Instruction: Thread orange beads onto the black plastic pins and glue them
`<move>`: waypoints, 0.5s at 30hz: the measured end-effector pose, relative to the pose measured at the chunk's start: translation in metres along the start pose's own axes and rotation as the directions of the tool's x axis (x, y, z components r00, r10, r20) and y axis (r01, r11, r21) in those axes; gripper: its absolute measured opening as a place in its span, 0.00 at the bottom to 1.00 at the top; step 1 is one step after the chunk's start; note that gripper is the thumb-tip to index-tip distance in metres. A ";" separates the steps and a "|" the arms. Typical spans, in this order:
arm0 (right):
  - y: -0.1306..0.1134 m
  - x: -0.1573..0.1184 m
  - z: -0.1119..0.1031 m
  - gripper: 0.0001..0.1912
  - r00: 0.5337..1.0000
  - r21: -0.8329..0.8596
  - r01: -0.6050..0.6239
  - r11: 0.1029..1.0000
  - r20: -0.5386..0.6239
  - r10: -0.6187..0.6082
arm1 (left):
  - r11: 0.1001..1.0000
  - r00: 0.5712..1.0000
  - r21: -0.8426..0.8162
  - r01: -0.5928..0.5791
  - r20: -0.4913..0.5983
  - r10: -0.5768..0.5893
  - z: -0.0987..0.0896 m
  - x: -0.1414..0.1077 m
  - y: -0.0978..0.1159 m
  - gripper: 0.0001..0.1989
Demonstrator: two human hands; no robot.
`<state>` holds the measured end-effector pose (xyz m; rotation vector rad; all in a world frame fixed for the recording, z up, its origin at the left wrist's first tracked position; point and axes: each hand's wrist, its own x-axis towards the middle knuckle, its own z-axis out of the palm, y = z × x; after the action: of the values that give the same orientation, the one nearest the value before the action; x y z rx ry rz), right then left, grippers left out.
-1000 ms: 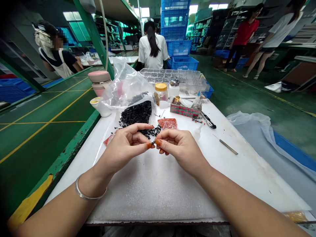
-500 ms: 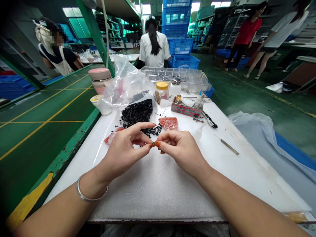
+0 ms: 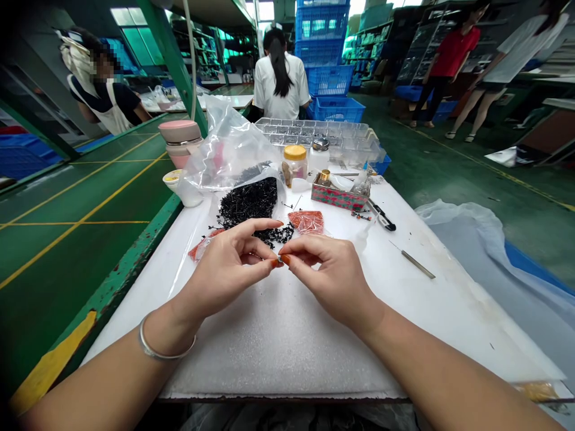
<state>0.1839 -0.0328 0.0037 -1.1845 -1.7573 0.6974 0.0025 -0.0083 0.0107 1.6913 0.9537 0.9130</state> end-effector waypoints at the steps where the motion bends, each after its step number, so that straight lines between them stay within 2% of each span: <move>1: 0.000 -0.001 0.000 0.05 0.998 -0.075 0.065 0.995 -0.004 -0.066 | 1.000 1.000 -0.016 0.016 0.005 -0.016 0.000 0.001 0.000 0.27; 5: 0.002 -0.004 -0.001 0.08 0.961 -0.253 0.270 0.929 0.007 -0.277 | 0.994 0.998 -0.090 0.057 0.031 -0.055 -0.001 0.003 0.001 0.28; 8: 0.003 -0.005 -0.001 0.08 0.931 -0.295 0.350 0.889 0.008 -0.364 | 0.985 0.996 -0.152 0.085 0.046 -0.079 -0.002 0.003 0.002 0.29; 11: 0.004 -0.005 0.000 0.08 0.928 -0.294 0.356 0.887 0.000 -0.372 | 0.973 0.994 -0.207 0.101 0.051 -0.093 -0.002 0.003 0.002 0.29; 15: 0.004 -0.002 0.001 0.07 0.951 -0.202 0.302 0.932 -0.006 -0.309 | 0.955 0.993 -0.276 0.113 0.064 -0.099 -0.003 0.003 0.000 0.30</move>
<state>0.1852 -0.0333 -0.0003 -1.0126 -1.9585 0.3172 0.0012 -0.0046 0.0115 1.4039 0.8313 0.8856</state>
